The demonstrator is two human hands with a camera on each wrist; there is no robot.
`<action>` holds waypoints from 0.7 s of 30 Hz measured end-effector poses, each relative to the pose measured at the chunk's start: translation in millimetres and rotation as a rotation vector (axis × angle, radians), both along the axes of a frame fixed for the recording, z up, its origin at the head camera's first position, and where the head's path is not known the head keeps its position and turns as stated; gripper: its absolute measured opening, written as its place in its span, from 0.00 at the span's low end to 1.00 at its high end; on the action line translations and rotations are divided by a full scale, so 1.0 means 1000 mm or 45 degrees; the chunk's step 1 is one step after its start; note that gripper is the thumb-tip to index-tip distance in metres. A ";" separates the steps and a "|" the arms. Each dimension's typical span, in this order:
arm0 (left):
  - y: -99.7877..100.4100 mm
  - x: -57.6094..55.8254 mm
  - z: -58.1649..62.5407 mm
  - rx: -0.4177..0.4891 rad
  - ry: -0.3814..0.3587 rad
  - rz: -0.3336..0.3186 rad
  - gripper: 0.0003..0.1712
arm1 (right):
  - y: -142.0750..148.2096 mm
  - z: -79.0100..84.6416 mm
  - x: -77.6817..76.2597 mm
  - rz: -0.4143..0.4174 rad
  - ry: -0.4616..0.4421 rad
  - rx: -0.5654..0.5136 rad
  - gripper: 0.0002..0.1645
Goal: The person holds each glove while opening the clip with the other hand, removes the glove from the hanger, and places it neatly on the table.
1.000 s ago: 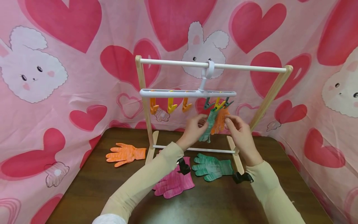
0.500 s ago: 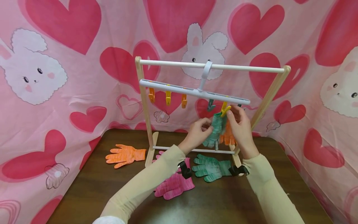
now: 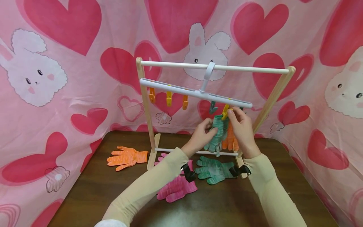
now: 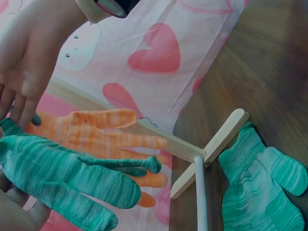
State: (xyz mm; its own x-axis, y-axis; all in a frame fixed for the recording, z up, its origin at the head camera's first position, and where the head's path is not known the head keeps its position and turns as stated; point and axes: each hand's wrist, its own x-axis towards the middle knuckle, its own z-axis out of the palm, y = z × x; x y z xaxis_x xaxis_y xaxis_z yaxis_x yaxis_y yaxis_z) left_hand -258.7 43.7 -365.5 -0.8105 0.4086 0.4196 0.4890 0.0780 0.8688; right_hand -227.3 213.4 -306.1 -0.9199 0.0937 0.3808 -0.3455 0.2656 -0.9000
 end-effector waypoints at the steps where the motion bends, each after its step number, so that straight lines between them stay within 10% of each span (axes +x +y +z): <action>1: 0.000 0.000 0.000 0.004 -0.007 0.010 0.09 | 0.000 0.000 0.000 -0.001 -0.010 0.003 0.29; 21: -0.002 -0.001 -0.005 -0.006 0.025 0.077 0.10 | -0.004 0.002 -0.002 -0.008 -0.056 -0.193 0.27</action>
